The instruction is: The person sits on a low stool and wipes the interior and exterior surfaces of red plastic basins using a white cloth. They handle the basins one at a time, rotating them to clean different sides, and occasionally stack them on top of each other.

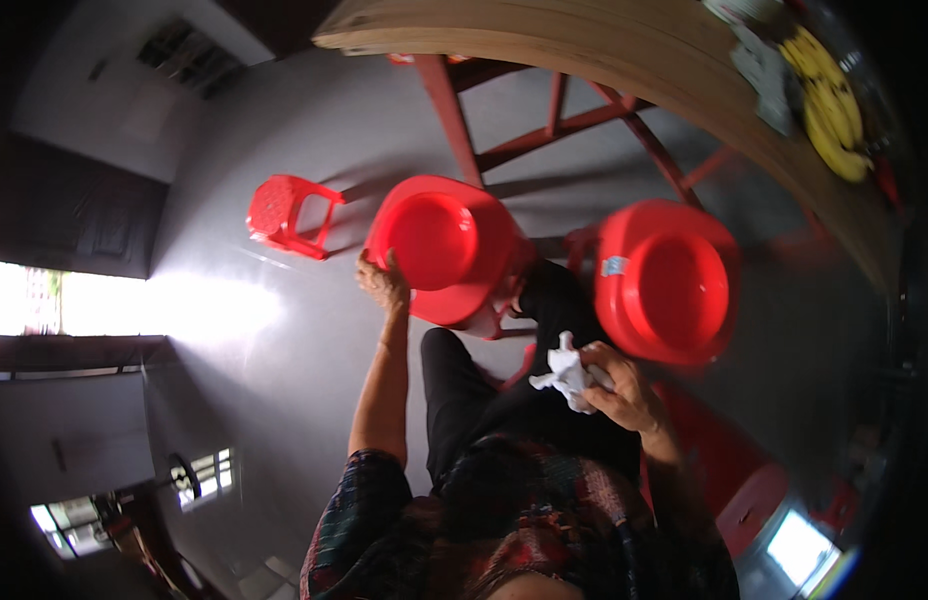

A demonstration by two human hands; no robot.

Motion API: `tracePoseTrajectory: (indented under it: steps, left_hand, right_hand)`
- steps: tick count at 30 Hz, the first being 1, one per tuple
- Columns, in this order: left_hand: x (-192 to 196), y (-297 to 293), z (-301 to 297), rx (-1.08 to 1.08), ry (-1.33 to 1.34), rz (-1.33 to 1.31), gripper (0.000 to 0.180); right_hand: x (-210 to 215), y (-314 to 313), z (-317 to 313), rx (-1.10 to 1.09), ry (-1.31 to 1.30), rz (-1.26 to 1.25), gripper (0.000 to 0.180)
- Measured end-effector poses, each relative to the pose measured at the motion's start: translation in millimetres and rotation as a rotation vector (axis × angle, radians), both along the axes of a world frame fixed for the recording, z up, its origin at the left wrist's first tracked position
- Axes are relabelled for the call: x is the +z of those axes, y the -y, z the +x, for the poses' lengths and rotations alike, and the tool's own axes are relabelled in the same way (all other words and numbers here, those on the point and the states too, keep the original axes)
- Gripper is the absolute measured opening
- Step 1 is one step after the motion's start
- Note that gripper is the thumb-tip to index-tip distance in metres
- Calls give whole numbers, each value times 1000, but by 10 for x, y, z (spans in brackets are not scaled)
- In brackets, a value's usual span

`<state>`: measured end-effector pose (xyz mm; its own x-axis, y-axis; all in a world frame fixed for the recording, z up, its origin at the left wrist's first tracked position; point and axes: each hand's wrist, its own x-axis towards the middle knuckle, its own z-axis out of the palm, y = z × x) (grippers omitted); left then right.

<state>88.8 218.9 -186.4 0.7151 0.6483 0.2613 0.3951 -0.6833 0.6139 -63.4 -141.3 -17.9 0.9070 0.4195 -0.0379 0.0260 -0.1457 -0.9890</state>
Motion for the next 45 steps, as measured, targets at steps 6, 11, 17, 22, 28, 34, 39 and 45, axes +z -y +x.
tracePoseTrajectory:
  steps: [6,11,17,22,28,34,39,45]
  left_hand:
    - [113,199,-102,-91,-25,56,59]
    - [818,1182,-145,-638,139,-321,18]
    - [1512,2534,-234,-943,-213,-603,26]
    - [1408,2889,-80,-1063,-259,-346,26]
    - [1435,2992,-11,-1000,-264,-239,26]
    - [1397,3015,68,-958,-453,-277,24]
    - [1413,3046,28,-939,-423,-259,25]
    - [1481,3065,31,-983,-286,-181,21]
  right_hand:
    - [-52,183,-146,-81,-92,57,35]
    - [-72,421,-267,-168,-67,32,35]
    - [94,638,-367,-328,-149,72,31]
    - [-50,835,-469,-419,-76,105,30]
    - [-82,957,-526,-481,-112,255,33]
    - [-131,1019,-519,-471,-74,197,33]
    - [-154,1021,-507,-525,-24,161,32]
    - [-309,1054,-509,-633,-57,160,27]
